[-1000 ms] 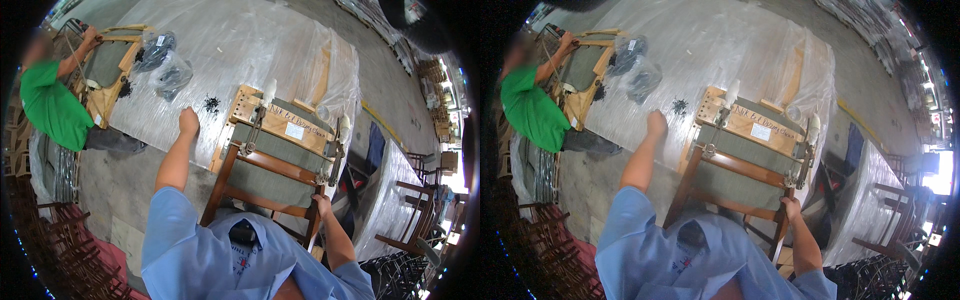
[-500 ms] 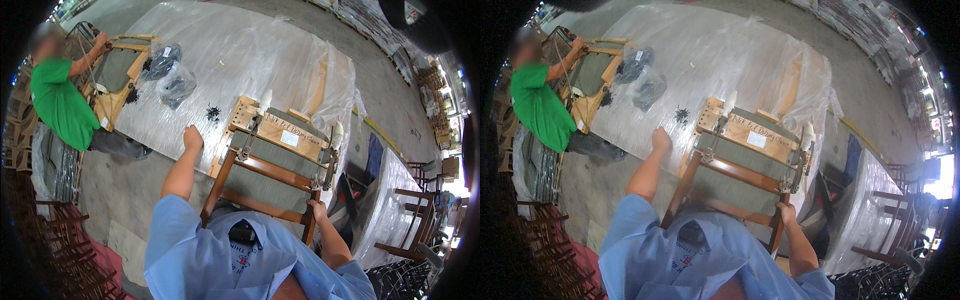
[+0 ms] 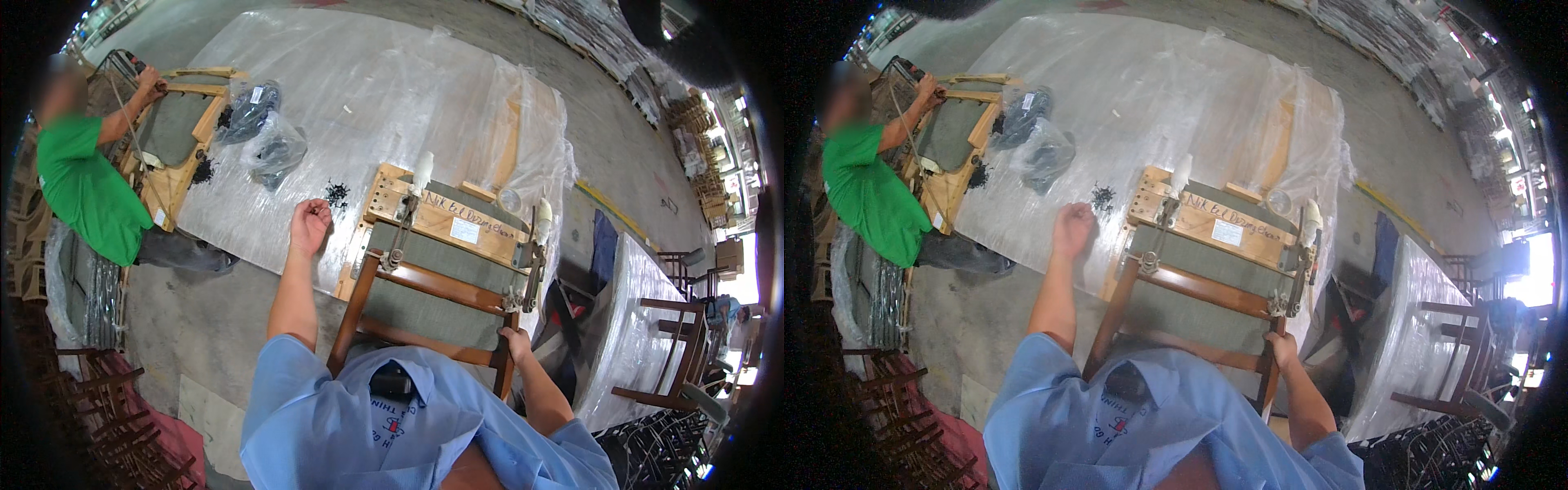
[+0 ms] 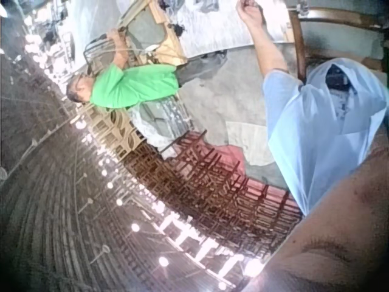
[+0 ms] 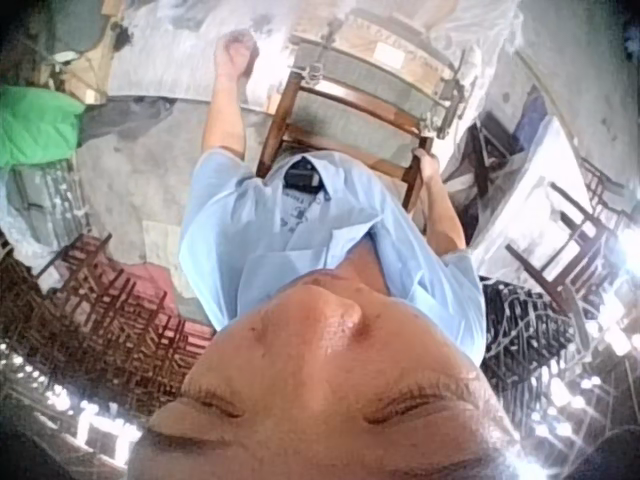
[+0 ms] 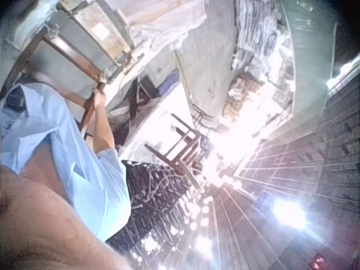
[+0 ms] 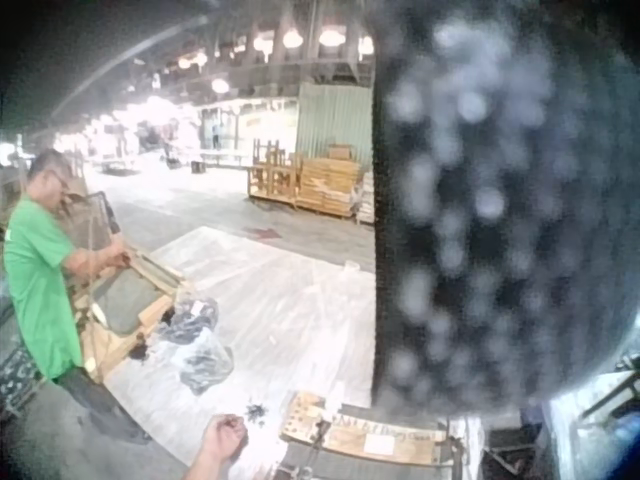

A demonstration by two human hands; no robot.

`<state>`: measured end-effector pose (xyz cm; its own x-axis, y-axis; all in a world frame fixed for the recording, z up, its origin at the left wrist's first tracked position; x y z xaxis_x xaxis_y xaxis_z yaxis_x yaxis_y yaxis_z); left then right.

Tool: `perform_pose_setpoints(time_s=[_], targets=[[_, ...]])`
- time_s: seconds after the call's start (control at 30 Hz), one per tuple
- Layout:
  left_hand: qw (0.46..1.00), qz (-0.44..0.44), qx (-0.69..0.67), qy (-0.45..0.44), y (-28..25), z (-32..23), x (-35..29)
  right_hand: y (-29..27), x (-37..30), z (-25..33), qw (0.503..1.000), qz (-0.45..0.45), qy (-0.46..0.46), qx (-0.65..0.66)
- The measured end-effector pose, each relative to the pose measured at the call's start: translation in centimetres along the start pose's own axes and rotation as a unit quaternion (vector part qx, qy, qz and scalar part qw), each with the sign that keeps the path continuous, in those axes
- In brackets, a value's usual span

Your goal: The person assembles dining chairs by placing the seat cushion onto the wooden frame, securing it with a pneumatic stapler, and then moving the completed chair to a staging area. The process is repeated for multiple chairs.

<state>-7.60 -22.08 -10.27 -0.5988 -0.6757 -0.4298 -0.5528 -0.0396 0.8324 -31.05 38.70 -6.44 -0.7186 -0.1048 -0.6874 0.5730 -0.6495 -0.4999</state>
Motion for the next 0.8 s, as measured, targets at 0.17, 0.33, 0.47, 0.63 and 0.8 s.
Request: perform_pose_setpoints(time_s=[0.17, 0.33, 0.47, 0.63, 0.8], targets=[[0.868, -0.154, 0.449, 0.145, -4.0, -0.2, 2.8, 0.2, 1.7, -1.6, 1.0, -0.005, -0.005, -0.015], [0.645, -0.192, 0.708, 0.214, -1.4, 2.1, 4.2, -0.1, -0.1, -0.9, 0.999, -0.021, 0.006, -0.027], [0.557, -0.223, 0.749, 0.281, -3.8, -0.1, 5.5, -0.7, 0.2, 1.9, 0.989, -0.045, -0.033, -0.136], [0.839, -0.1, 0.527, 0.084, -7.5, 0.0, 9.2, -2.1, -0.9, 2.2, 0.985, -0.065, -0.036, -0.154], [0.933, -0.109, 0.342, -0.013, -5.6, 1.7, 5.2, -11.1, 3.5, 1.4, 0.93, -0.308, -0.148, -0.136]])
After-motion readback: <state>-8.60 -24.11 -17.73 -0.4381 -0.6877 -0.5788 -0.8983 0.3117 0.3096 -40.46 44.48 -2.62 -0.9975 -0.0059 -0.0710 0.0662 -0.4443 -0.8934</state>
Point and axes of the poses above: each hand's wrist, its own x-axis towards the middle knuckle, its own y-axis out of the palm, z = x × y, the point moved 10 cm from there along x, towards the middle knuckle, and after that the axes turned 1 degree about -z, right-handed, at the moved point
